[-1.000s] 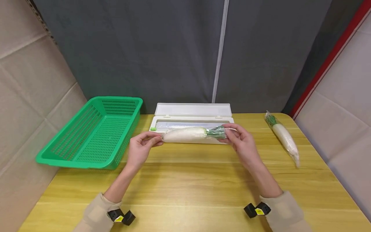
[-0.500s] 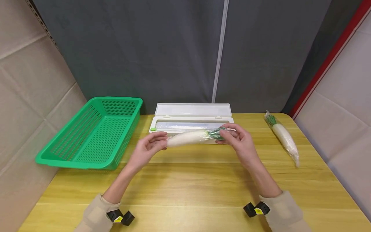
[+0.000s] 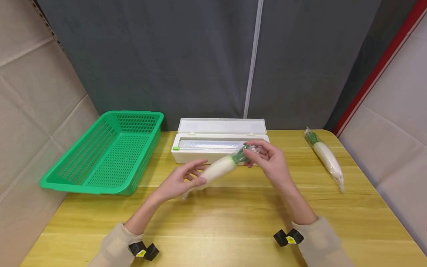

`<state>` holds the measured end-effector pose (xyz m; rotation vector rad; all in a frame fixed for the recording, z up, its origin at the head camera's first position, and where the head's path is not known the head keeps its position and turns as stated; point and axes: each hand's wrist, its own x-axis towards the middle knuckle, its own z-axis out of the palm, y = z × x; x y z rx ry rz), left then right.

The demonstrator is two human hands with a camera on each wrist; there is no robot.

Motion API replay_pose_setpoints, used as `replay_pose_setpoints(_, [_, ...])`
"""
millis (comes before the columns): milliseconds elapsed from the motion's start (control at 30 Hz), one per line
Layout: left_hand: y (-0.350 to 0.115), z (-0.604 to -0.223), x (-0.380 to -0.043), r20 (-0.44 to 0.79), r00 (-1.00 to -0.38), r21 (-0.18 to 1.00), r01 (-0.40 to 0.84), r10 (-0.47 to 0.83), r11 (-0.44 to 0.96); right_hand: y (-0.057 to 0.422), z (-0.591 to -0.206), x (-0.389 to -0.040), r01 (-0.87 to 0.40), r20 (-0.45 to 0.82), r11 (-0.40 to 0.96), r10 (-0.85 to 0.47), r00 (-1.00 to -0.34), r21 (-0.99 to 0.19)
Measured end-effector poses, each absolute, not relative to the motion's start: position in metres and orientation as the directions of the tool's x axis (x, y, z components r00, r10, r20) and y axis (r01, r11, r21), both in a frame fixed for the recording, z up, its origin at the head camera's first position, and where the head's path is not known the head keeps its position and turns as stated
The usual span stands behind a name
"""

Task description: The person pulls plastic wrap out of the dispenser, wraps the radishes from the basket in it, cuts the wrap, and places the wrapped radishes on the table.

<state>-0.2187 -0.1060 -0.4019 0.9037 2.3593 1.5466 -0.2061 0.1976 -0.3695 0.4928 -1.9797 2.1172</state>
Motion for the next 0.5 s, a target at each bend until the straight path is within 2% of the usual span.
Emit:
replay_pose_setpoints(233, [-0.097,-0.405,-0.218,0.189,-0.766,0.834,0.456,0.614,0.312,0.188,-0.365,-0.212,-0.374,0.376,-0.034,-0.071,-0.924,-0.927])
replay_pose_setpoints(500, [-0.084,-0.407,-0.215,0.242,-0.810,0.822,0.463,0.534,0.331,0.178,-0.365,-0.218,-0.385,0.401,-0.147,-0.095,-0.911,-0.911])
